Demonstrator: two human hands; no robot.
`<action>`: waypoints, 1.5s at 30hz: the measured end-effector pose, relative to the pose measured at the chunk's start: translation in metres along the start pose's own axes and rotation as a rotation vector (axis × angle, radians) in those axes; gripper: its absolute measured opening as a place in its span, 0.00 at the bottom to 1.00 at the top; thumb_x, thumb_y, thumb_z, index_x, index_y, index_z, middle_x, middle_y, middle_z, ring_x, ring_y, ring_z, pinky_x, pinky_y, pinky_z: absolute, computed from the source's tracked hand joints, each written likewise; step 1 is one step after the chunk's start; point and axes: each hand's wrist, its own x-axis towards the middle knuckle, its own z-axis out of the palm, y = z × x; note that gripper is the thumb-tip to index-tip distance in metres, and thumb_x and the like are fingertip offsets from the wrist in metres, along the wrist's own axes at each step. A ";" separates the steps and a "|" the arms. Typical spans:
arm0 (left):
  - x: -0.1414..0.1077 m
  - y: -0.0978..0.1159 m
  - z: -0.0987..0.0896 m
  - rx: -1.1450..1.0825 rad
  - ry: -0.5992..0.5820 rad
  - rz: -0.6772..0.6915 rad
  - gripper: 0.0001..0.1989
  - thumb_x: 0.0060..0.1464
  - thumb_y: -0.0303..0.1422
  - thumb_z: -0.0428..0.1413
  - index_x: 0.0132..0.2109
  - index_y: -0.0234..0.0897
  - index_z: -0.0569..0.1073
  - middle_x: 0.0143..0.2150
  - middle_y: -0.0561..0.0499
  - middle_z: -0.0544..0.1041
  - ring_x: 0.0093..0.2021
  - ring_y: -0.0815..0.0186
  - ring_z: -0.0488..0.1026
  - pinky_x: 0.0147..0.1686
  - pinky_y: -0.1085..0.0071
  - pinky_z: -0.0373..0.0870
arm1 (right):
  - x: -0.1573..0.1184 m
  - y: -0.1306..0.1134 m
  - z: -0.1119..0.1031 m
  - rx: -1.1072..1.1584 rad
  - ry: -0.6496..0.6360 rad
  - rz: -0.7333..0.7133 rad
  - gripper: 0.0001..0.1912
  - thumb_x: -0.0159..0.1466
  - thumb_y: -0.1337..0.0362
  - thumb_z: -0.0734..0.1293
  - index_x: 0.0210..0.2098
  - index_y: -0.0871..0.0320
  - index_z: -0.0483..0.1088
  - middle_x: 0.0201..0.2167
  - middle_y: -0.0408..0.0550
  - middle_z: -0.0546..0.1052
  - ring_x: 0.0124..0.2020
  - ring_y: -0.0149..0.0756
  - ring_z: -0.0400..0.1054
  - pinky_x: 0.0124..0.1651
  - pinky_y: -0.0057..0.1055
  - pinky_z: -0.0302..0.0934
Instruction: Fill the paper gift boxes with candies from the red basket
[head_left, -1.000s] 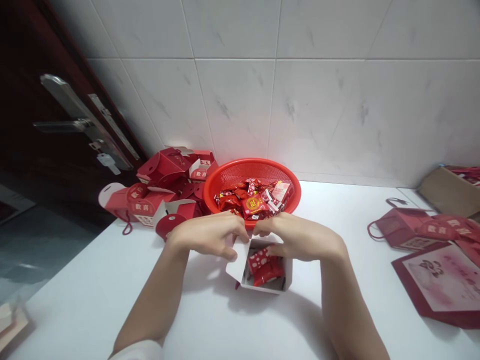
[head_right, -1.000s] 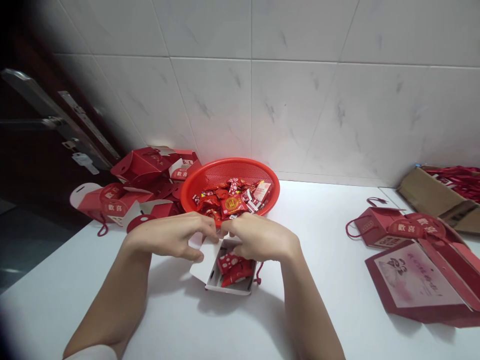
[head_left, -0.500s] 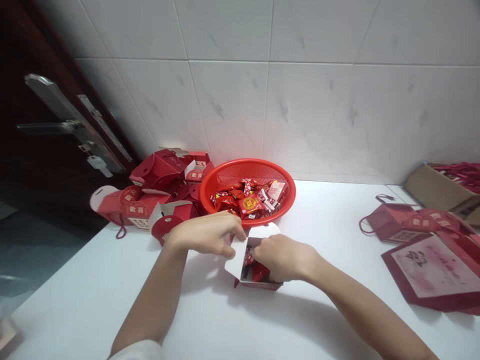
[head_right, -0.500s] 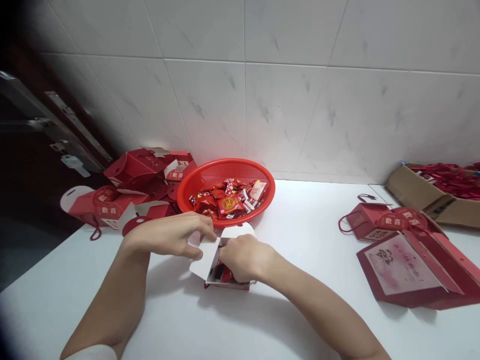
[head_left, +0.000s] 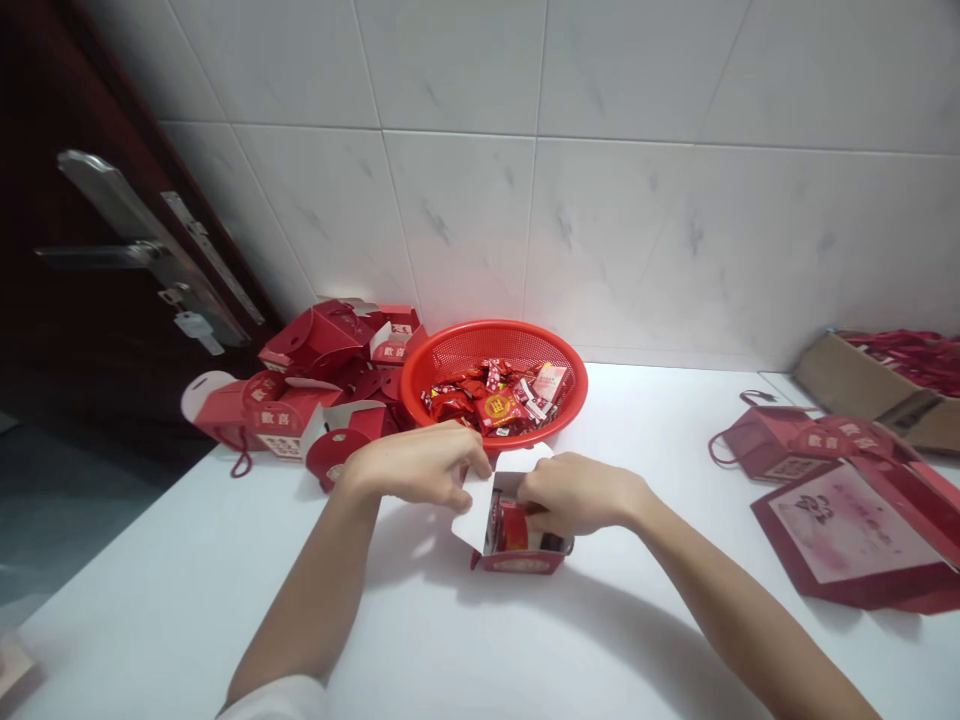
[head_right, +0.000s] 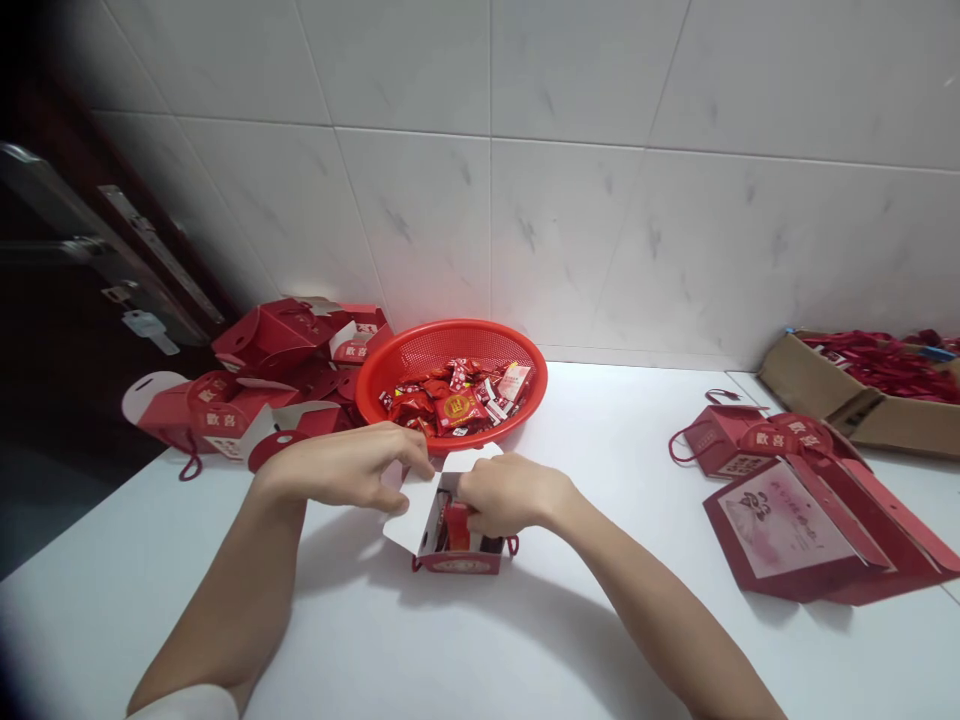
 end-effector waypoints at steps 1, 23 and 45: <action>0.000 0.000 0.000 0.006 0.000 0.006 0.15 0.46 0.28 0.61 0.44 0.38 0.80 0.41 0.50 0.79 0.44 0.59 0.74 0.40 0.73 0.65 | 0.000 0.000 0.001 0.016 0.028 0.000 0.07 0.63 0.68 0.63 0.38 0.58 0.73 0.26 0.45 0.74 0.22 0.32 0.60 0.24 0.28 0.46; 0.004 0.012 0.004 -0.075 0.045 0.102 0.14 0.55 0.44 0.60 0.42 0.40 0.78 0.39 0.51 0.77 0.41 0.61 0.72 0.38 0.72 0.63 | -0.048 0.033 0.091 0.614 0.965 0.053 0.13 0.66 0.54 0.68 0.46 0.54 0.67 0.39 0.48 0.75 0.38 0.38 0.71 0.43 0.36 0.68; 0.013 0.018 0.011 -0.055 0.083 -0.024 0.14 0.54 0.45 0.58 0.33 0.38 0.72 0.32 0.51 0.74 0.31 0.63 0.69 0.27 0.71 0.57 | -0.026 0.015 0.116 0.550 1.037 -0.215 0.07 0.68 0.64 0.66 0.31 0.54 0.68 0.36 0.49 0.79 0.40 0.39 0.70 0.43 0.36 0.68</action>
